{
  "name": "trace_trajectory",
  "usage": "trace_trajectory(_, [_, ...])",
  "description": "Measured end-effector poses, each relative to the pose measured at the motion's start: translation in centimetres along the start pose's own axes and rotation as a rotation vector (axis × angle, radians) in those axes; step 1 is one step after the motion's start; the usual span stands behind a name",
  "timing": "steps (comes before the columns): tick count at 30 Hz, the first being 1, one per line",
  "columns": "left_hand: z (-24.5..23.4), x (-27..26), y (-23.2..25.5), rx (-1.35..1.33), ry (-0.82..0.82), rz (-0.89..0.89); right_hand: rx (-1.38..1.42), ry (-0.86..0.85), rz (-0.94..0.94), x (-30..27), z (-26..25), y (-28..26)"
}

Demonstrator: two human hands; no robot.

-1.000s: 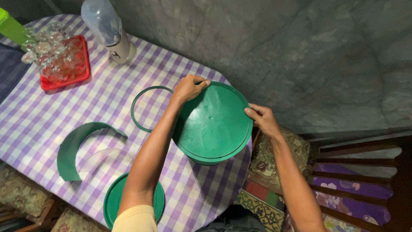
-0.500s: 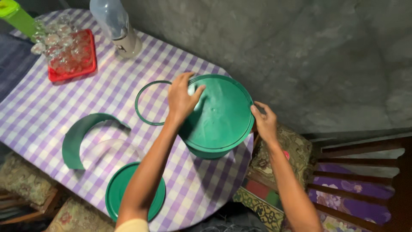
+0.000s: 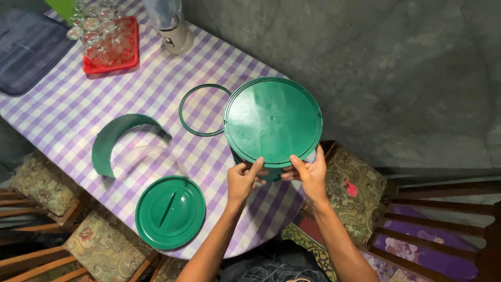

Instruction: The person assembles a green plastic container by hand. They place a curved side piece onto the base, fit a circular rim, and then secure a lid on top.

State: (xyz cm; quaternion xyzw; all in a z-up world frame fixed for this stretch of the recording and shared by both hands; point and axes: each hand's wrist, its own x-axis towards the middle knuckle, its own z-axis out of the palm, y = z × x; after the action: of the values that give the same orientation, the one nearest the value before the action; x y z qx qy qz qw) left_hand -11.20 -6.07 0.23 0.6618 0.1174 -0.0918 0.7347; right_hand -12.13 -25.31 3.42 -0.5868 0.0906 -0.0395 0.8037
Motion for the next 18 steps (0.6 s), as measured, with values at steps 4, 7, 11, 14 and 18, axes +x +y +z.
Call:
trace_trajectory(4, [0.6, -0.4, 0.9, -0.122, -0.015, -0.046, 0.029, 0.040, -0.028, -0.2, 0.5, 0.0])
trace_trajectory(7, [0.9, -0.7, 1.2, -0.140, -0.011, -0.039, 0.036, 0.047, -0.073, -0.3, 0.7, 0.2])
trace_trajectory(11, [1.2, -0.4, 0.9, -0.162, 0.005, -0.014, 0.035, 0.036, -0.112, -0.5, 1.0, 0.1])
trace_trajectory(14, [1.3, -0.2, 0.6, -0.182, 0.009, 0.000, 0.053, 0.032, -0.118, -0.5, 1.2, -0.1])
trace_trajectory(18, [1.4, -0.2, 0.3, -0.180, 0.023, 0.006, 0.060, 0.045, -0.101, -0.5, 1.3, -0.1])
